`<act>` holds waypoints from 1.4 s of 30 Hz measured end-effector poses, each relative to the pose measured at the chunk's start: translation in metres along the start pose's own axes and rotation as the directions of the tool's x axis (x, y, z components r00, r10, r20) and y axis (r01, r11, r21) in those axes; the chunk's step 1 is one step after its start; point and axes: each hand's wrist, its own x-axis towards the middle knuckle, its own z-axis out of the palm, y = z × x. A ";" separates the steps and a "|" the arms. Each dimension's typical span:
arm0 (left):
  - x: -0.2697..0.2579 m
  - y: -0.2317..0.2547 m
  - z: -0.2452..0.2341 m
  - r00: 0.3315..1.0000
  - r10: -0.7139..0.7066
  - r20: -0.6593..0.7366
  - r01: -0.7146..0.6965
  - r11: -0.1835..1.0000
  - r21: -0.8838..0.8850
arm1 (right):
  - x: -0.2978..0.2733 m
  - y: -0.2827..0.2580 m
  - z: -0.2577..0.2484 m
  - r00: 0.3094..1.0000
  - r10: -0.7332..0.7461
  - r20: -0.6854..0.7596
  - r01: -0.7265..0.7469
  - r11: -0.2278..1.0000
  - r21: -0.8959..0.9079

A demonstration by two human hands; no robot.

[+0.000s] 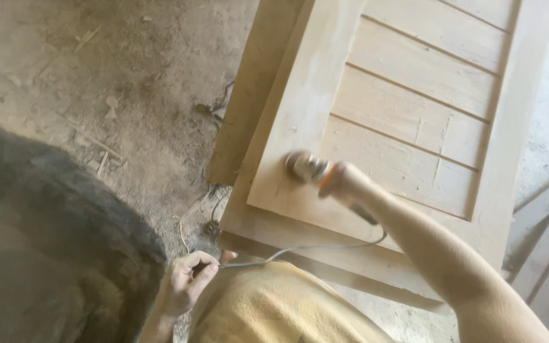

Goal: The person sands a wooden door using an electric sander. They move the sander across the surface and edges of the door to smooth the wood.

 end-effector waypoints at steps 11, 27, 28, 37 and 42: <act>0.032 0.006 -0.012 0.985 0.001 0.171 -0.001 1.000 0.000 | -0.020 0.015 -0.024 0.989 0.130 0.063 -0.140 0.973 0.182; 0.023 0.024 0.018 0.990 -0.116 0.075 0.116 0.993 0.014 | 0.146 0.102 -0.146 0.967 0.240 -0.089 -0.202 0.930 0.308; 0.023 0.025 0.018 0.993 -0.102 0.055 0.100 0.995 0.030 | 0.155 0.106 -0.157 0.968 0.232 -0.101 -0.179 0.910 0.374; -0.012 0.006 0.016 0.977 0.063 -0.206 -0.060 0.998 0.020 | 0.152 0.095 -0.125 0.970 0.159 -0.182 -0.054 0.878 0.476; 0.003 -0.004 0.005 0.987 0.068 -0.144 -0.073 0.997 -0.028 | 0.083 0.080 -0.009 0.985 0.033 -0.167 0.013 0.964 0.267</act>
